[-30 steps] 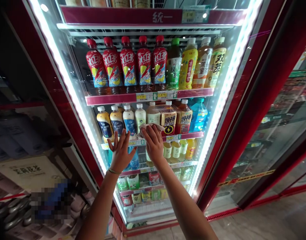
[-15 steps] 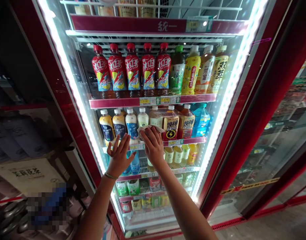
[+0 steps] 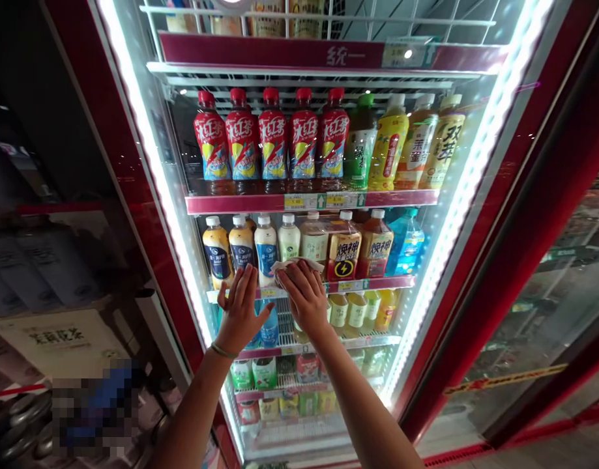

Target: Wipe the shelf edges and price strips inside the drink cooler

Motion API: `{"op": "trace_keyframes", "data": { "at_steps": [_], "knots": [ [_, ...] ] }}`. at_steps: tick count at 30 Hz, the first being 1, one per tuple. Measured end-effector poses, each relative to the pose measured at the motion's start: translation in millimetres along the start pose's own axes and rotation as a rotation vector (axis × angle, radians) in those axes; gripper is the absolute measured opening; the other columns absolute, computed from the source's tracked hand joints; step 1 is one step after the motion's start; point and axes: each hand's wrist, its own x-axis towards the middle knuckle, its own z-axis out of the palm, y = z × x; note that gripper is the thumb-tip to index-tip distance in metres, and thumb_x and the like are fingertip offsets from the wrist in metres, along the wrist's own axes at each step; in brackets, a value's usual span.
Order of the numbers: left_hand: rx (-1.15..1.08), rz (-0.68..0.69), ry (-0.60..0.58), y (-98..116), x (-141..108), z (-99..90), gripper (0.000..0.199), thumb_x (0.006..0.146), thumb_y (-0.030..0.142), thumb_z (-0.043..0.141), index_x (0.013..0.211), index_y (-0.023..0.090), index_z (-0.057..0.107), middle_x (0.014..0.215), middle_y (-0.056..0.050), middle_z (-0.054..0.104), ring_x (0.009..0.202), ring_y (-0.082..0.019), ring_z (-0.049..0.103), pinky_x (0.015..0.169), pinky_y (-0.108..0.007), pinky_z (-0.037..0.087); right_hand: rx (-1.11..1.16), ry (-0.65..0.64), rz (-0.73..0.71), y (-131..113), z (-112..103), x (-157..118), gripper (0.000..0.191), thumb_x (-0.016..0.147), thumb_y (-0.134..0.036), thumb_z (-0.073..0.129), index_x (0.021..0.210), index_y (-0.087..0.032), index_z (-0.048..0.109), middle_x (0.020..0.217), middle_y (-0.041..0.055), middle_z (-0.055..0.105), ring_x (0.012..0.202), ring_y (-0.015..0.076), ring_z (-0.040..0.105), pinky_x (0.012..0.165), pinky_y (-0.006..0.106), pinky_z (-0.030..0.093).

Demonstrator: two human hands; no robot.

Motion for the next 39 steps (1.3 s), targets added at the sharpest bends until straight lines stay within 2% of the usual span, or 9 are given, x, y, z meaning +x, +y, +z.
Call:
{"op": "trace_keyframes", "data": {
  "at_steps": [5,11,17,24,28,31,33,37,39],
  "knots": [
    [0.015,0.008,-0.013,-0.6,0.1,0.7,0.089,0.096,0.046,0.066,0.167,0.019,0.019,0.156,-0.017,0.054,0.146,-0.031,0.05,0.131,-0.043,0.004,0.015,0.007,0.026,-1.7,1.1,-1.1,0.071,0.099,-0.008,0.053,0.161,-0.038,0.036,0.157,0.0036,0.056,0.151,0.0271,0.045,0.124,0.051,0.043],
    [0.05,0.01,-0.041,-8.6,1.5,-12.7,0.088,0.096,0.046,0.068,0.167,0.021,0.022,0.157,-0.014,0.053,0.147,-0.029,0.049,0.13,-0.041,0.01,0.024,-0.038,0.047,-3.1,-0.3,-0.7,0.074,0.099,-0.008,0.053,0.163,-0.039,0.031,0.161,0.0029,0.051,0.153,0.0278,0.042,0.125,0.052,0.042],
    [0.128,-0.021,-0.028,-35.5,-5.1,-17.7,0.099,0.088,0.066,0.07,0.166,0.026,0.025,0.161,-0.017,0.046,0.152,-0.038,0.04,0.13,-0.058,0.001,0.044,-0.05,0.049,-4.6,-1.5,-0.2,0.075,0.1,-0.007,0.052,0.163,-0.039,0.029,0.162,0.0037,0.049,0.155,0.0287,0.039,0.124,0.054,0.043],
    [0.08,-0.024,-0.045,-38.8,-7.1,-16.1,0.099,0.091,0.062,0.068,0.167,0.022,0.02,0.163,-0.018,0.043,0.155,-0.036,0.036,0.131,-0.057,0.001,0.051,-0.067,0.071,-16.1,4.2,3.1,0.077,0.1,-0.006,0.05,0.164,-0.039,0.024,0.163,0.0038,0.048,0.155,0.0293,0.038,0.124,0.055,0.043],
    [0.075,-0.002,-0.063,-43.3,-7.6,-23.5,0.097,0.093,0.058,0.067,0.167,0.019,0.018,0.16,-0.019,0.047,0.153,-0.034,0.04,0.132,-0.053,0.003,0.093,-0.164,-0.021,-36.4,11.3,2.7,0.076,0.1,-0.007,0.052,0.165,-0.035,0.024,0.158,0.0042,0.054,0.153,0.0261,0.043,0.123,0.049,0.045],
    [0.088,0.01,-0.09,-49.0,-10.0,-30.5,0.095,0.093,0.053,0.069,0.167,0.02,0.019,0.161,-0.018,0.046,0.154,-0.033,0.039,0.132,-0.049,0.011,0.127,-0.239,-0.151,-36.5,6.9,0.9,0.072,0.1,-0.009,0.053,0.164,-0.032,0.029,0.154,0.0035,0.059,0.15,0.0233,0.047,0.121,0.044,0.047],
    [0.099,0.008,-0.115,-52.0,-12.2,-33.5,0.096,0.092,0.051,0.071,0.167,0.02,0.019,0.163,-0.018,0.043,0.155,-0.033,0.036,0.131,-0.049,0.016,0.118,-0.225,-0.164,-30.8,3.8,2.9,0.071,0.1,-0.008,0.054,0.163,-0.032,0.032,0.153,0.0035,0.06,0.15,0.0232,0.047,0.122,0.044,0.046],
    [0.107,0.001,-0.147,-56.0,-15.7,-32.8,0.099,0.092,0.05,0.072,0.168,0.02,0.016,0.165,-0.018,0.041,0.156,-0.033,0.034,0.13,-0.051,0.021,0.077,-0.094,-0.03,-28.0,7.4,19.0,0.074,0.1,-0.006,0.054,0.164,-0.034,0.03,0.154,0.0054,0.059,0.154,0.0256,0.041,0.123,0.05,0.045],
    [0.117,0.012,-0.146,-57.9,-16.9,-30.7,0.1,0.092,0.053,0.071,0.168,0.021,0.015,0.164,-0.018,0.042,0.155,-0.033,0.036,0.13,-0.051,0.021,0.073,-0.073,-0.024,-32.3,11.6,28.1,0.074,0.1,-0.006,0.054,0.164,-0.034,0.029,0.154,0.0057,0.059,0.154,0.0254,0.04,0.123,0.05,0.045]
  ]
}}
